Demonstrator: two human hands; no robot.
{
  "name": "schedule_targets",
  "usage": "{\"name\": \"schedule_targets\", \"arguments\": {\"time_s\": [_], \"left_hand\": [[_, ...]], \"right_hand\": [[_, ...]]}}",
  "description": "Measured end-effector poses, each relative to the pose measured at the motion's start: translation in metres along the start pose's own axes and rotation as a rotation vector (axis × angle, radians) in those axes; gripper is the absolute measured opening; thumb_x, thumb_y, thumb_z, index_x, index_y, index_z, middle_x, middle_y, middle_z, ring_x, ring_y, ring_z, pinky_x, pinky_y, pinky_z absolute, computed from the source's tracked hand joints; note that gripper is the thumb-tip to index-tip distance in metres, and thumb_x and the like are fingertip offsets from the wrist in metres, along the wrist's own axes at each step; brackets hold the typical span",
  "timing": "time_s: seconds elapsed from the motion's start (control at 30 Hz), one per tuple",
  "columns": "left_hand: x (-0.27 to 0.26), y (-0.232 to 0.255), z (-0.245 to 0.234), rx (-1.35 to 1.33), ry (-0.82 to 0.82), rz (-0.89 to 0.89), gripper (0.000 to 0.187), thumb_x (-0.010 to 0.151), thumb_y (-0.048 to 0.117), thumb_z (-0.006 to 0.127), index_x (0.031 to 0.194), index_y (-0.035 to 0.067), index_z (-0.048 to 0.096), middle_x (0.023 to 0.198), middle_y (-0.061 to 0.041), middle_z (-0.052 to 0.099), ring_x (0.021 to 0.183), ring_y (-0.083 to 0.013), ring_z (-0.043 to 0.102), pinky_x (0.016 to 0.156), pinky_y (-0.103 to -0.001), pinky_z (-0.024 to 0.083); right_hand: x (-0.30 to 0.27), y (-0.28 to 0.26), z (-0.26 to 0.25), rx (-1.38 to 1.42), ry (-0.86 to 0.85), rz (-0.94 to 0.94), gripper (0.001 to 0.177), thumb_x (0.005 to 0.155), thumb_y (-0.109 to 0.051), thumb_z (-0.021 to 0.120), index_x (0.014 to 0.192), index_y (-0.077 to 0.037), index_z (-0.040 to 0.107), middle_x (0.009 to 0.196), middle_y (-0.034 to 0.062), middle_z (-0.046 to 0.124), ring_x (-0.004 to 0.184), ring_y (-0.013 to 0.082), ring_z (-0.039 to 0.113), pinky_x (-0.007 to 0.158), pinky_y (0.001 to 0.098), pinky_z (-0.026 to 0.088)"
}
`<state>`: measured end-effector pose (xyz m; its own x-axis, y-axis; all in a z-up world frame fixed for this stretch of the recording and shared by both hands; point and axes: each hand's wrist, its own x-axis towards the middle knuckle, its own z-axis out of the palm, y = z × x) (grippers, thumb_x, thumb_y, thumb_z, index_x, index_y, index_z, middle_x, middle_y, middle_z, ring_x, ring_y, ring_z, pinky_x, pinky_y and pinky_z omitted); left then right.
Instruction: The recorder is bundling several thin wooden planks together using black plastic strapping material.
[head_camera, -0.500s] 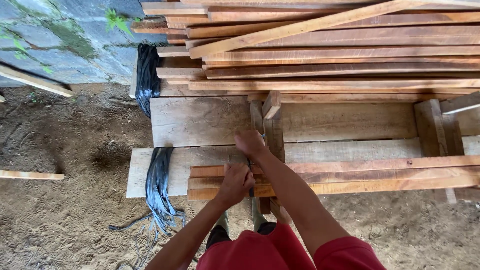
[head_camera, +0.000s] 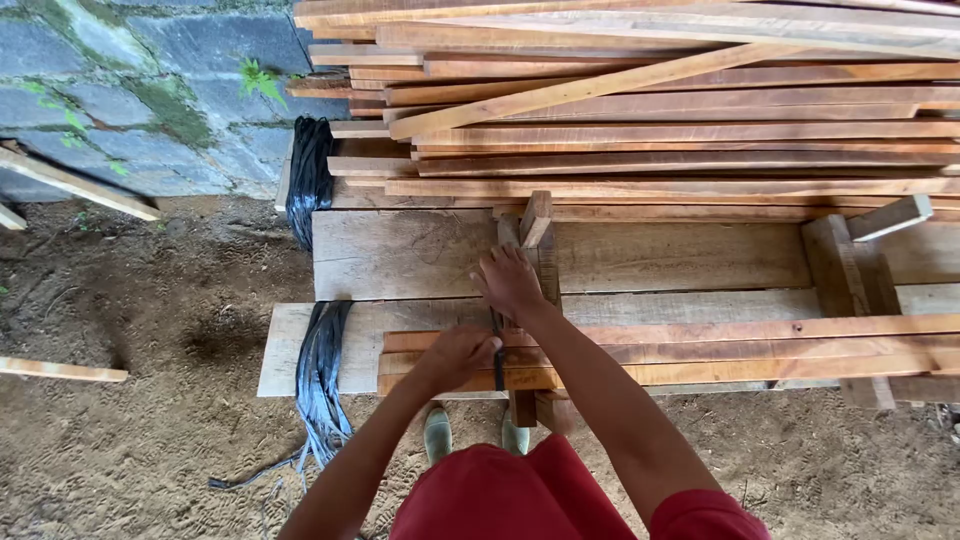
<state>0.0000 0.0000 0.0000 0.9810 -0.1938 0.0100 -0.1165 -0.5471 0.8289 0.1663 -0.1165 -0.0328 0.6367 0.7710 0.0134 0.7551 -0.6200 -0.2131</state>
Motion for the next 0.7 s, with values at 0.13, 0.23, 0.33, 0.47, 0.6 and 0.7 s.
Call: {"name": "schedule_targets", "arguments": {"time_s": [0.13,0.23,0.33,0.47,0.6,0.7], "left_hand": [[0.003,-0.053,0.014,0.482,0.374,0.187,0.037,0.105,0.035,0.055,0.075,0.014,0.056,0.073,-0.009,0.054,0.074,-0.0325,0.062,0.071,-0.044,0.049],[-0.005,-0.051,0.015,0.642,0.335,0.001,0.019,0.098,0.036,0.054,0.096,0.018,0.058,0.088,-0.006,0.057,0.091,-0.0284,0.064,0.083,-0.045,0.050],[-0.015,-0.037,0.019,0.779,0.374,0.011,0.033,0.102,0.047,0.047,0.088,0.019,0.060,0.078,-0.005,0.062,0.086,-0.0256,0.068,0.084,-0.044,0.049],[-0.015,-0.040,0.022,0.736,0.453,0.040,0.037,0.100,0.045,0.052,0.080,0.016,0.062,0.071,-0.007,0.063,0.079,-0.0281,0.070,0.079,-0.042,0.050],[-0.014,-0.049,0.024,0.732,0.455,0.046,0.040,0.104,0.041,0.048,0.078,0.014,0.062,0.071,-0.009,0.063,0.079,-0.0292,0.071,0.080,-0.042,0.052],[-0.013,-0.052,0.024,0.710,0.429,0.028,0.039,0.103,0.038,0.047,0.078,0.013,0.063,0.071,-0.009,0.064,0.079,-0.0303,0.071,0.080,-0.044,0.052]], "right_hand": [[-0.020,-0.006,-0.003,0.123,0.020,0.016,0.045,0.115,-0.041,0.037,0.110,-0.005,0.063,0.106,0.0165,0.060,0.115,0.0370,0.061,0.104,0.0563,0.049],[-0.041,-0.009,-0.008,0.150,-0.078,-0.058,0.048,0.113,-0.044,0.041,0.096,-0.007,0.066,0.091,0.0122,0.060,0.097,0.0308,0.064,0.082,0.0472,0.055],[-0.063,-0.017,-0.026,0.327,-0.277,0.045,0.072,0.113,-0.058,0.021,0.133,0.000,0.059,0.120,0.0253,0.066,0.117,0.0419,0.065,0.097,0.0538,0.055],[-0.065,-0.018,-0.027,0.298,-0.356,0.133,0.063,0.114,-0.051,0.021,0.136,-0.006,0.059,0.114,0.0223,0.072,0.107,0.0402,0.071,0.091,0.0554,0.057],[-0.059,-0.012,-0.025,0.314,-0.389,0.126,0.065,0.113,-0.051,0.017,0.137,-0.007,0.059,0.113,0.0231,0.073,0.103,0.0417,0.072,0.091,0.0584,0.059],[-0.057,-0.008,-0.013,0.297,-0.398,0.105,0.064,0.113,-0.047,0.017,0.137,-0.007,0.060,0.114,0.0215,0.074,0.102,0.0410,0.072,0.088,0.0572,0.060]]}}
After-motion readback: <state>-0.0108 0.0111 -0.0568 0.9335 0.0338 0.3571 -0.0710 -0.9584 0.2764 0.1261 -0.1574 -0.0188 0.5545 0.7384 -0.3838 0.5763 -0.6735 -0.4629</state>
